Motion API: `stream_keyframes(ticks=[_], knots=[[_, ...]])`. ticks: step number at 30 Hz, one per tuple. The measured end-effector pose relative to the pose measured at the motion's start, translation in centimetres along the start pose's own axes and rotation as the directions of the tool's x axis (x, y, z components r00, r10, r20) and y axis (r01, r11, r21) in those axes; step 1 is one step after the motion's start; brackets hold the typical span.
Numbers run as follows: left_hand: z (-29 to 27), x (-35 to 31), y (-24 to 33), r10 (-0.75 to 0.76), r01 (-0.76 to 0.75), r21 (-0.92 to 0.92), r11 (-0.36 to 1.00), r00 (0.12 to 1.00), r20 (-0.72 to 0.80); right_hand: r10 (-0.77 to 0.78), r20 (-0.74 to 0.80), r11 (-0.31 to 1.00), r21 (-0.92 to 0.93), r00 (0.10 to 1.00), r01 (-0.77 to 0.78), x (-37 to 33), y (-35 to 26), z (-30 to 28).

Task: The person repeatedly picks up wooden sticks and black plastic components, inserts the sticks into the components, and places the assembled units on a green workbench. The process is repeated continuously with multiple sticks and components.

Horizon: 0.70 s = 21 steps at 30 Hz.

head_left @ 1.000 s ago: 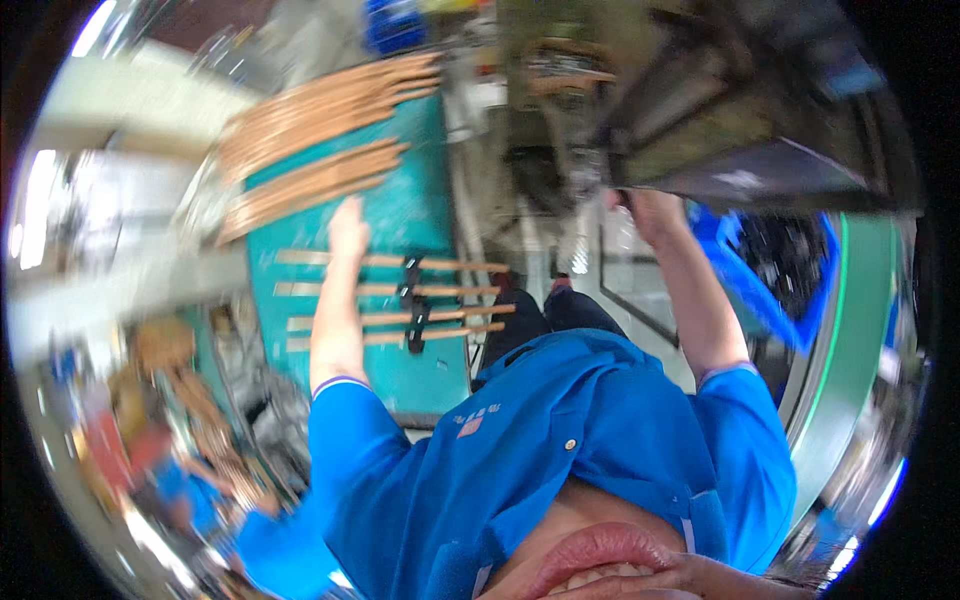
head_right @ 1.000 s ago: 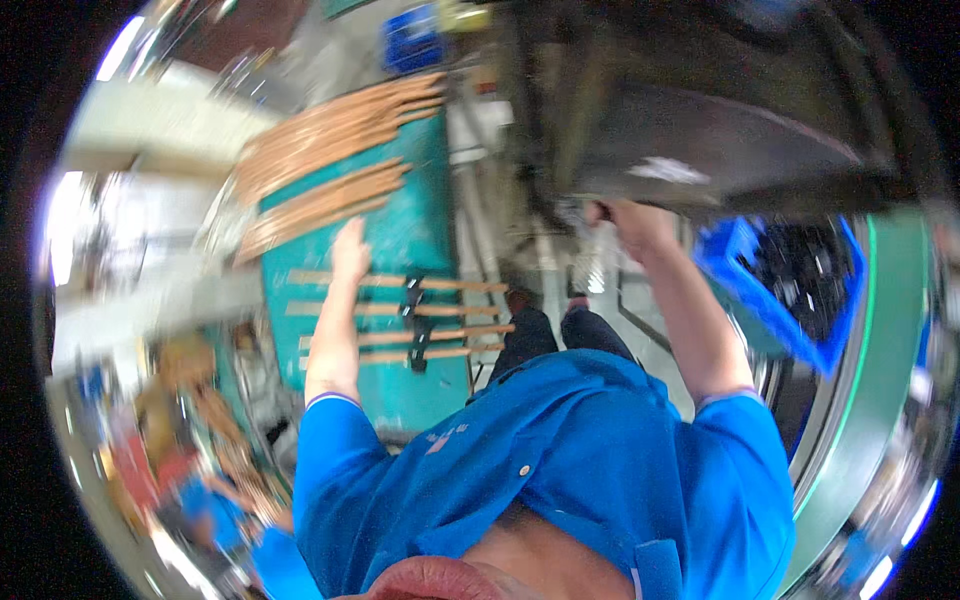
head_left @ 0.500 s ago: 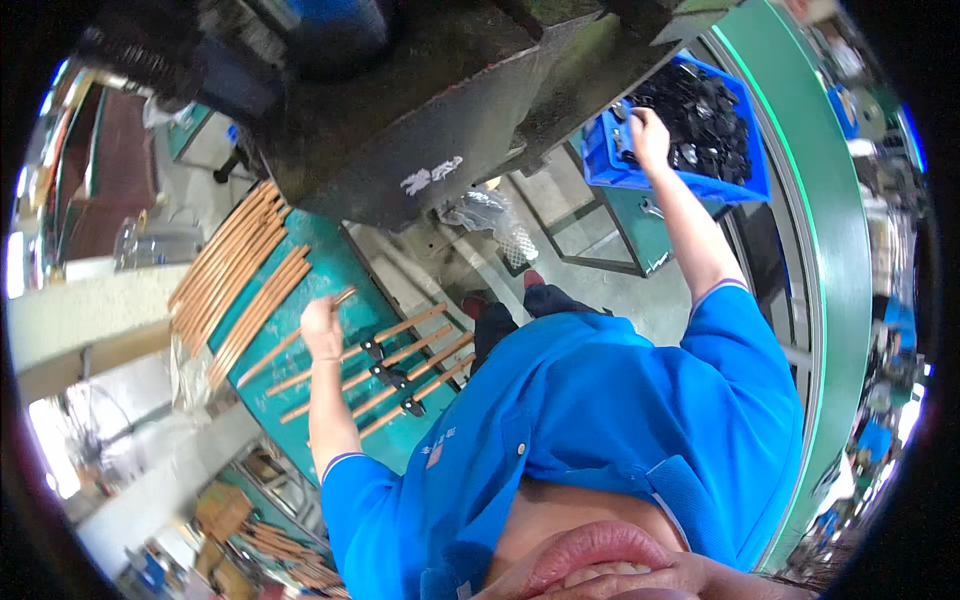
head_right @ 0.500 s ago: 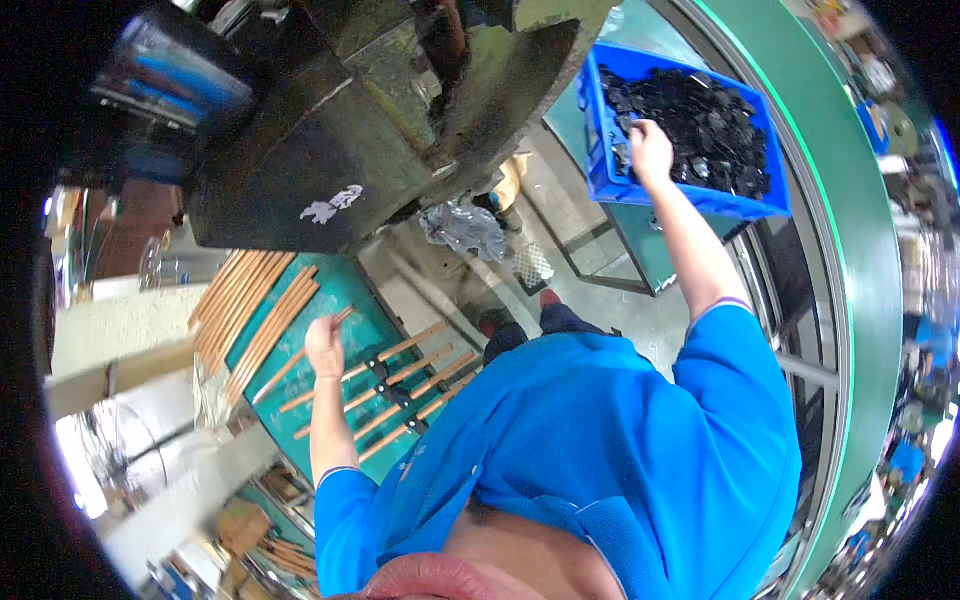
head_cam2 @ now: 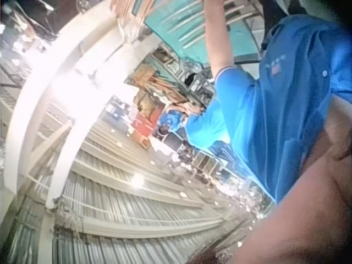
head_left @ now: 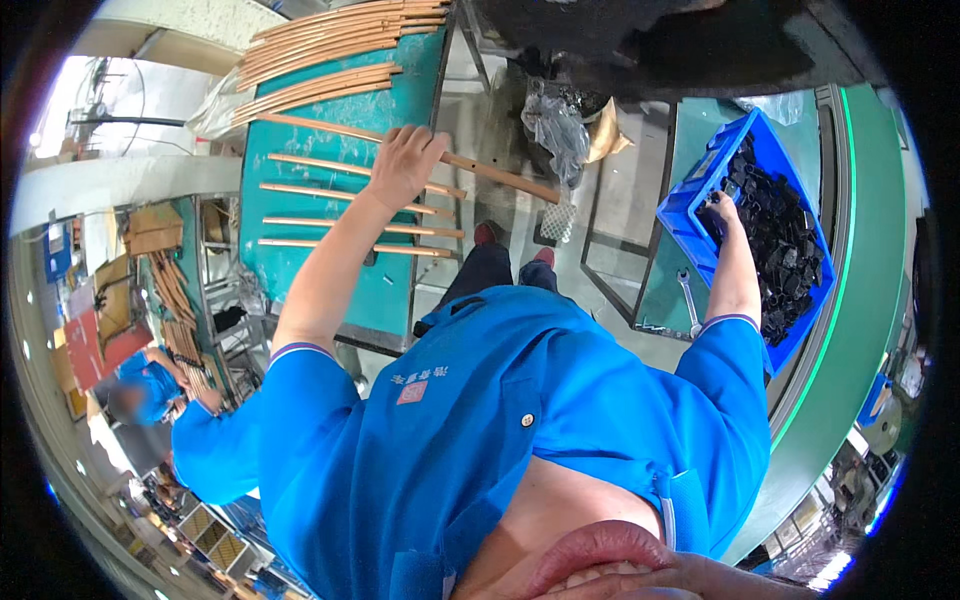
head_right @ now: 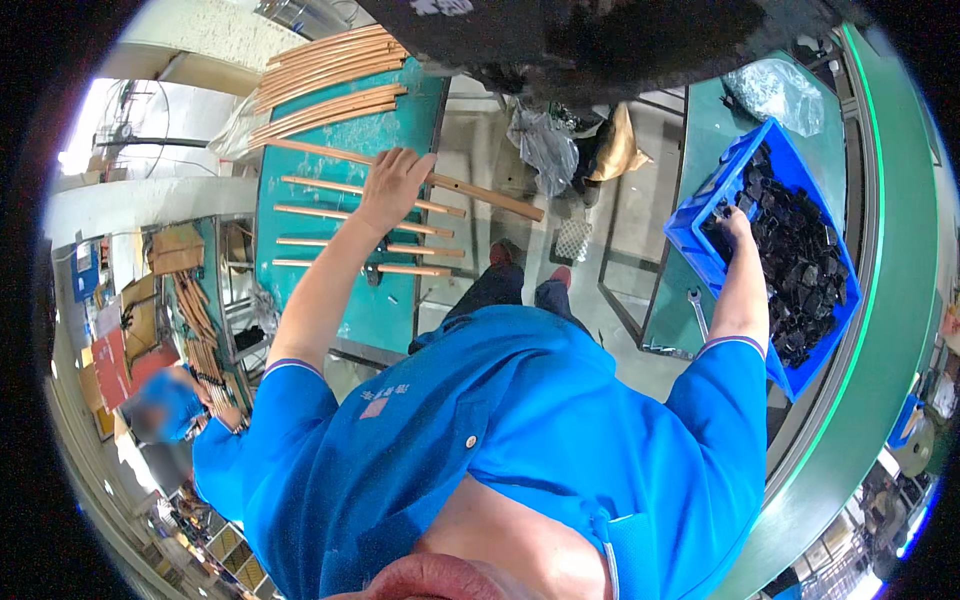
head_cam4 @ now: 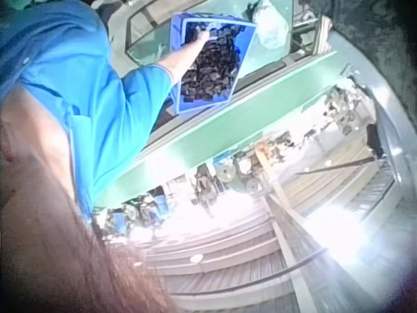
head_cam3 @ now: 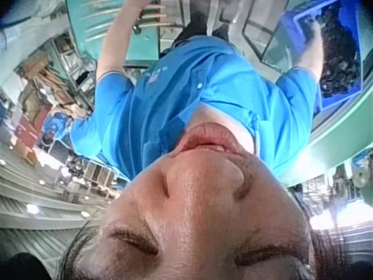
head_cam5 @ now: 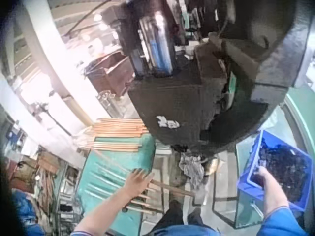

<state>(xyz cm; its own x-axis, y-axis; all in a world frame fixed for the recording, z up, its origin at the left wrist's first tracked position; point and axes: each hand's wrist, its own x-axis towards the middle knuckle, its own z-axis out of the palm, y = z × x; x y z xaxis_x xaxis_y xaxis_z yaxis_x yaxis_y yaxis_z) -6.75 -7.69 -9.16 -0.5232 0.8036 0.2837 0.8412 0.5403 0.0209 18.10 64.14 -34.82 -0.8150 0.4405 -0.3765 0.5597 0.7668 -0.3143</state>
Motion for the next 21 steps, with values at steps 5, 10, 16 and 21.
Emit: stream_keyframes(ticks=[5,10,16,21], knots=[[-0.4,0.3,-0.1,0.040,-0.033,-0.077,0.996,0.995,0.091,0.316,-0.252,0.929,0.279,0.915,-0.245,-4.1,-4.2,-2.8],[-1.3,-0.7,0.8,-0.002,0.012,-0.056,0.998,0.984,0.178,0.201,-0.390,0.445,0.854,0.899,0.270,-11.4,-16.9,-11.4],[-2.1,1.0,2.0,0.034,-0.022,-0.083,0.996,0.988,0.152,-0.276,-0.010,0.198,0.978,0.961,0.067,-19.5,-32.3,-9.5],[-3.1,0.9,2.1,-0.011,0.028,-0.088,0.996,0.982,0.189,-0.213,0.075,0.070,0.996,0.974,-0.061,-21.3,-38.0,-5.7]])
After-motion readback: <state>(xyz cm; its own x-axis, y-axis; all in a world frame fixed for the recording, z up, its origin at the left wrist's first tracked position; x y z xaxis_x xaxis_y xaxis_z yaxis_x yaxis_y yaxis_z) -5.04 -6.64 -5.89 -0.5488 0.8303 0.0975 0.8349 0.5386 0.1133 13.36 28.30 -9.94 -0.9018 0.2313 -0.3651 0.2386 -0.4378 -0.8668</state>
